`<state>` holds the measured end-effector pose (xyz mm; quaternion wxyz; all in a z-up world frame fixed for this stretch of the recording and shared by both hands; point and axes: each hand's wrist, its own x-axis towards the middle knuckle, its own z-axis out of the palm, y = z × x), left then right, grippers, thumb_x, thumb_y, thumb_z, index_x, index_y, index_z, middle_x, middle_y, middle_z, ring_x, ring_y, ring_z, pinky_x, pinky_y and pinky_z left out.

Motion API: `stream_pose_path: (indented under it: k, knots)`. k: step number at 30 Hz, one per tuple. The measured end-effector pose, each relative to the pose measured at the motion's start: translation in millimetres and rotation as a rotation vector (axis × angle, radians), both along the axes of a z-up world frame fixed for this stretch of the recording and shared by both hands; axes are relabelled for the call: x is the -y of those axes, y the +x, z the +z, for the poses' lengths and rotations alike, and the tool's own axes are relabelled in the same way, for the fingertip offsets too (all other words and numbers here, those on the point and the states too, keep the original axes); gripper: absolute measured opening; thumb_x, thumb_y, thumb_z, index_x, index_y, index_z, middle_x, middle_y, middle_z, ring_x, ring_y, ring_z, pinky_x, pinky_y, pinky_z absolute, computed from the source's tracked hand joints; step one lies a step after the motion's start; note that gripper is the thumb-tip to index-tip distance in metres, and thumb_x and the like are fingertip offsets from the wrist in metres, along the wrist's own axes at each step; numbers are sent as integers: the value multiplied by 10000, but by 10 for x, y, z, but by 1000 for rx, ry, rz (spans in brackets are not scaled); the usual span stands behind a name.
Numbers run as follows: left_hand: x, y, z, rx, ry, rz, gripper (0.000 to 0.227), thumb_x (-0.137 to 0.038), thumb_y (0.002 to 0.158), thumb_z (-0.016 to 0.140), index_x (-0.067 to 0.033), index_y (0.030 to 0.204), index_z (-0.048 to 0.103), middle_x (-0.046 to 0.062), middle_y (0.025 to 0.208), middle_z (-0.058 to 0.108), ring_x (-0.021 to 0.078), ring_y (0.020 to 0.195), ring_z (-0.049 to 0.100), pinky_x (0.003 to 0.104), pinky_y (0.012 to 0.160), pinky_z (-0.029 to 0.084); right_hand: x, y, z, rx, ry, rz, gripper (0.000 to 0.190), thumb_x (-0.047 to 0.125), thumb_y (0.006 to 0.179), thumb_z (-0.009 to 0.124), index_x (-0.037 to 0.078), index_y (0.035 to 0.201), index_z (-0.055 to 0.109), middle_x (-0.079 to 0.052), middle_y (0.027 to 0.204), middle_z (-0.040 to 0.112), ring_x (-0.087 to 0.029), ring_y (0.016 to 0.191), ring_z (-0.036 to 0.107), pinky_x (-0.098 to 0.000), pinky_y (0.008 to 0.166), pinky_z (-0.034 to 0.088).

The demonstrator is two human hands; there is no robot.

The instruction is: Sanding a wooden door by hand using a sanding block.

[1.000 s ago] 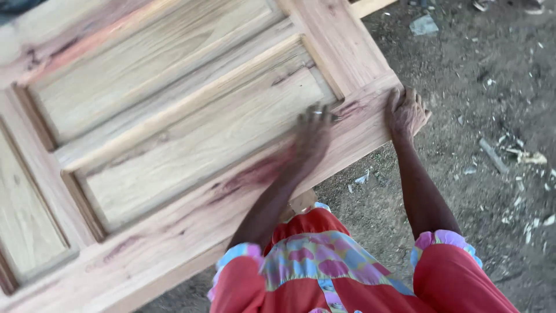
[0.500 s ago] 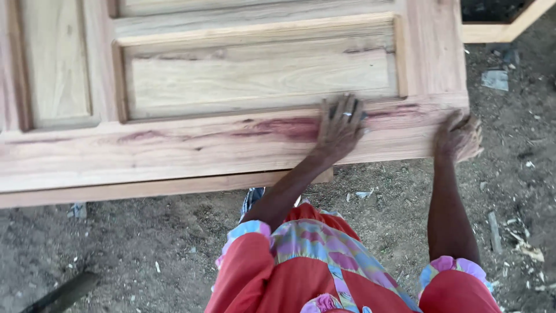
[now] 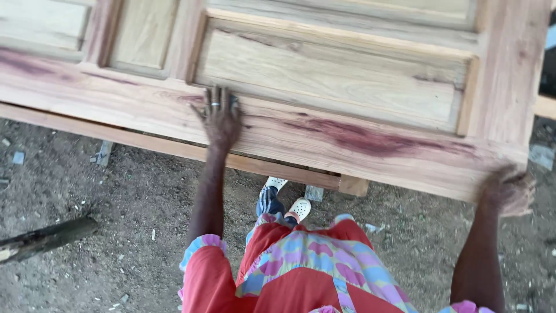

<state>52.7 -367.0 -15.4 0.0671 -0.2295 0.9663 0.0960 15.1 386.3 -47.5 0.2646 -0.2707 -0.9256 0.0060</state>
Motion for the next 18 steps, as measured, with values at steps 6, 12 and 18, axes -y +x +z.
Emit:
stream_pose_path:
  k: [6, 12, 18]
  knots:
    - [-1493, -155, -544, -437, -264, -417, 661, -446, 1165, 407, -168, 1704, 146, 108, 1774, 99, 304, 1644, 56, 657, 1242, -170, -245, -80, -250, 3, 22, -18, 583, 505, 1112, 448, -35, 1260, 610, -263, 1143, 688, -452, 1071, 623, -737, 926, 355]
    - [-3407, -446, 94, -260, 159, -730, 784, -646, 999, 331, -96, 1557, 292, 176, 1648, 225, 425, 1523, 161, 796, 1156, 85, 35, -96, 59, 102, -168, -37, 530, 566, 1184, 403, 74, 1197, 598, -197, 1073, 672, -366, 1004, 604, -606, 910, 372]
    - [-3426, -507, 19, -247, 134, -745, 690, -616, 1013, 358, -183, 1550, 345, 139, 1666, 271, 375, 1557, 195, 817, 1153, 73, -89, -110, -36, 128, -127, -68, 505, 546, 1179, 372, 105, 1213, 616, -155, 1021, 662, -326, 1001, 595, -574, 967, 372]
